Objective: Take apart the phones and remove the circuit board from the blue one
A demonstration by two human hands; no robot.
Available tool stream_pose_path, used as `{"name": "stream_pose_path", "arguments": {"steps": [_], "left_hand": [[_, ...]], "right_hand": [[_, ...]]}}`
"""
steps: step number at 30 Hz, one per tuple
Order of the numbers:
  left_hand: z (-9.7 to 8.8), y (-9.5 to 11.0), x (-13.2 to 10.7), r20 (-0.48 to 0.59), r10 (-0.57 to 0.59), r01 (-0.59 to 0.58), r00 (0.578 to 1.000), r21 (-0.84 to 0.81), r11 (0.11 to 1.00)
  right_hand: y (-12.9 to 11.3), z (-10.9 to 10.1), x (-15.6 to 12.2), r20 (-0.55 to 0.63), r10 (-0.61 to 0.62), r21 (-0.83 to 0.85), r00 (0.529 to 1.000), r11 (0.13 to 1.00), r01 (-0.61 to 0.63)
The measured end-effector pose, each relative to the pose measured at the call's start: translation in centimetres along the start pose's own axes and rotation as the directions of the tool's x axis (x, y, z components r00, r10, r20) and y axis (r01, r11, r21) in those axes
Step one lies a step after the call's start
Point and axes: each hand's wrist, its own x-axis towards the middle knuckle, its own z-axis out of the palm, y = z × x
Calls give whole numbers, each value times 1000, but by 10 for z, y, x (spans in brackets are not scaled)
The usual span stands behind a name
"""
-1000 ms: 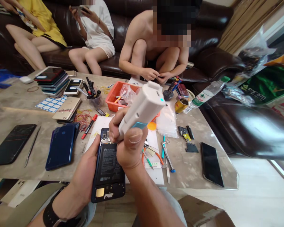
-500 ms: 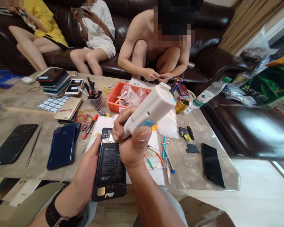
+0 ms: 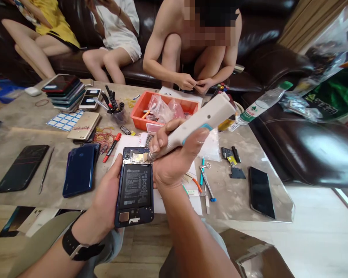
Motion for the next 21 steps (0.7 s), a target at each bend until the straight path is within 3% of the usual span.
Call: {"name": "stream_pose_path", "arguments": {"steps": [6, 11, 13, 15, 17, 21], "left_hand": [[-4, 7, 1, -66, 40, -34, 997, 84, 996], [-11, 18, 2, -220, 178, -94, 959, 346, 933], [-17, 22, 6, -225, 308, -112, 925, 612, 783], [-26, 27, 11, -121, 476, -137, 871, 871, 473], [-34, 32, 18, -26, 577, -160, 817, 949, 270], [-42, 43, 29, 162, 646, -147, 746, 986, -77]], "right_hand": [[-4, -6, 3, -78, 26, 2, 997, 1000, -26], [3, -25, 7, -96, 96, -94, 991, 990, -105], [11, -34, 6, -139, 198, -244, 970, 943, -228], [19, -44, 2, -185, 331, -402, 925, 834, -378], [27, -52, -5, -192, 438, -470, 878, 744, -475], [38, -64, -20, -173, 558, -478, 812, 673, -565]]}}
